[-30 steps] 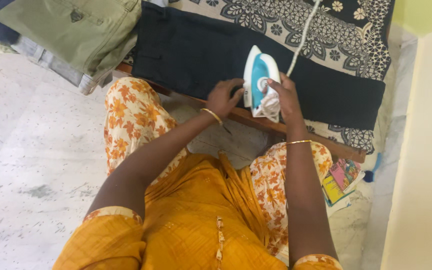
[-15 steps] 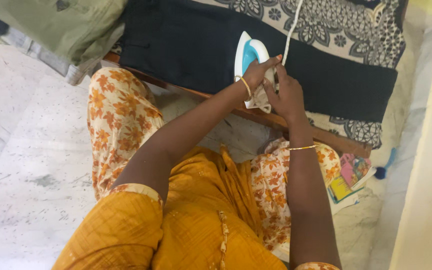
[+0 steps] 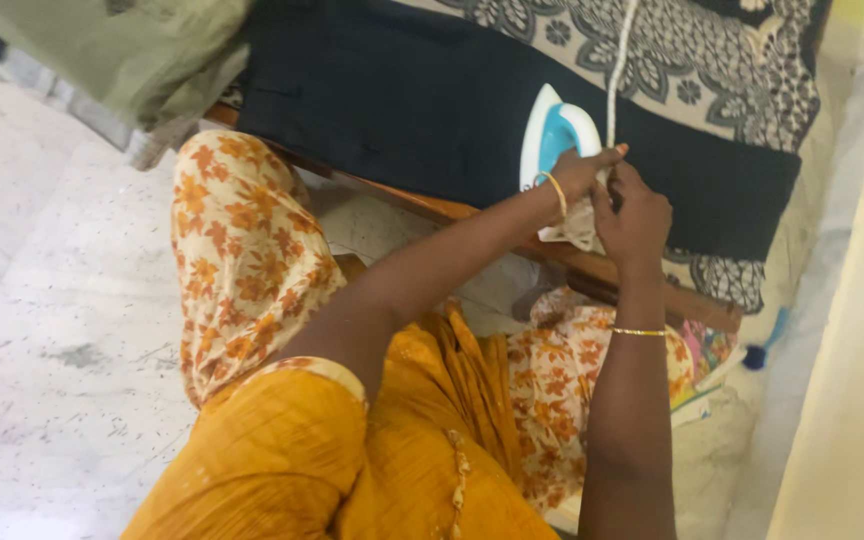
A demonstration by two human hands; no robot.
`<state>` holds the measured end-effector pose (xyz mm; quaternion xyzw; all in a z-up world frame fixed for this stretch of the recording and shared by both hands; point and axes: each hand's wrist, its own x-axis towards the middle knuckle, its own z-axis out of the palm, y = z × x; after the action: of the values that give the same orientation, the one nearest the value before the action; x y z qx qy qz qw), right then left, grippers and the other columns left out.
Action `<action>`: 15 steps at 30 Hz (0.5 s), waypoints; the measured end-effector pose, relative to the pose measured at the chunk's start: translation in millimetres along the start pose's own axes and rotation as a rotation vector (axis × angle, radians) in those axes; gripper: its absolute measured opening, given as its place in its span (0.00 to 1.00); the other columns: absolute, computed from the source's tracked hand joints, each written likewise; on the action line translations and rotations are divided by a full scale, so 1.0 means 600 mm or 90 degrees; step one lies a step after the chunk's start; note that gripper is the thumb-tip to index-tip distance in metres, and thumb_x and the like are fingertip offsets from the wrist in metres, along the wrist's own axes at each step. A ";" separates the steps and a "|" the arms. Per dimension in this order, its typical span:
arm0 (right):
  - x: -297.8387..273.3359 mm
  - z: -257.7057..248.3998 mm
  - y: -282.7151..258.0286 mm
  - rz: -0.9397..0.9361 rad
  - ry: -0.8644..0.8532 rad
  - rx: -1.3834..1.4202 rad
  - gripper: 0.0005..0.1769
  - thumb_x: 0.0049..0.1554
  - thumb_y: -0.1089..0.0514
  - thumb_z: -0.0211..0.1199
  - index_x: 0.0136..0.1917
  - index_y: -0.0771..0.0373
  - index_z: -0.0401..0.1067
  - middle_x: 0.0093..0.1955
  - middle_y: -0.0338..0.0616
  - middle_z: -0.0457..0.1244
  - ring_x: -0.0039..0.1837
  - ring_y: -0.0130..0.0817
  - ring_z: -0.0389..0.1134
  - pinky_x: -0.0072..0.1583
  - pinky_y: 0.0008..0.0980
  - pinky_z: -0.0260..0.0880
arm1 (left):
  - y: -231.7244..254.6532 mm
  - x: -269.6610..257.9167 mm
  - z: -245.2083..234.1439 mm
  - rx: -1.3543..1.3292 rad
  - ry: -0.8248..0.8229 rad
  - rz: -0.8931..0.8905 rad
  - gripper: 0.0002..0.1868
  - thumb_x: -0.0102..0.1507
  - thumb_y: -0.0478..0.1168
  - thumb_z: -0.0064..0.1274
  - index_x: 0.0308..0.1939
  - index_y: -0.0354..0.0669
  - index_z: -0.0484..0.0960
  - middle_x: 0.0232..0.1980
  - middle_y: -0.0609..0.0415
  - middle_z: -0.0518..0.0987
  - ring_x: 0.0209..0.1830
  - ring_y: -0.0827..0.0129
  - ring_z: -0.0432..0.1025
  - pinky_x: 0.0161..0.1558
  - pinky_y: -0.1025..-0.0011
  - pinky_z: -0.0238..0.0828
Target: The person irons a pair of green shorts on a low wooden board, smoothing the fabric with one hand while moving the iron with the other. After finishing the shorts, the person picks up a pair of black trousers, lays them on the board, and begins ironing them.
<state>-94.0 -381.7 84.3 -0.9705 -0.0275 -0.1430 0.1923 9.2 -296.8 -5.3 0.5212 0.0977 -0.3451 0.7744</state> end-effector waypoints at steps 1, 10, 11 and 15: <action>0.003 0.003 -0.003 -0.010 0.027 0.046 0.20 0.64 0.50 0.66 0.64 0.64 0.73 0.48 0.52 0.72 0.48 0.51 0.75 0.49 0.44 0.74 | 0.001 0.004 -0.003 -0.003 -0.004 0.014 0.29 0.57 0.57 0.63 0.37 0.28 0.79 0.26 0.44 0.80 0.23 0.58 0.77 0.24 0.63 0.76; 0.041 0.043 -0.021 0.024 0.066 0.182 0.21 0.63 0.59 0.66 0.68 0.65 0.73 0.54 0.50 0.72 0.52 0.33 0.76 0.51 0.32 0.75 | 0.075 0.103 -0.188 0.013 0.142 0.093 0.28 0.55 0.53 0.67 0.36 0.26 0.80 0.26 0.45 0.80 0.20 0.59 0.73 0.24 0.60 0.72; 0.047 0.042 -0.019 0.042 0.063 0.206 0.20 0.63 0.60 0.67 0.67 0.65 0.73 0.53 0.49 0.73 0.51 0.33 0.76 0.51 0.32 0.75 | 0.091 0.110 -0.232 0.069 0.184 0.132 0.27 0.54 0.53 0.66 0.39 0.29 0.80 0.29 0.45 0.81 0.24 0.59 0.75 0.28 0.59 0.74; 0.061 0.041 -0.023 0.063 0.020 0.227 0.19 0.63 0.60 0.66 0.67 0.65 0.73 0.51 0.49 0.72 0.50 0.33 0.75 0.51 0.32 0.75 | 0.205 0.089 -0.434 0.324 0.309 0.255 0.32 0.56 0.57 0.62 0.54 0.35 0.80 0.46 0.41 0.83 0.43 0.55 0.77 0.45 0.59 0.74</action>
<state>-53.8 -359.7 78.4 -0.9187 -0.0018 -0.1414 0.3687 181.3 -65.0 -55.4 0.7713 0.0855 -0.0673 0.6271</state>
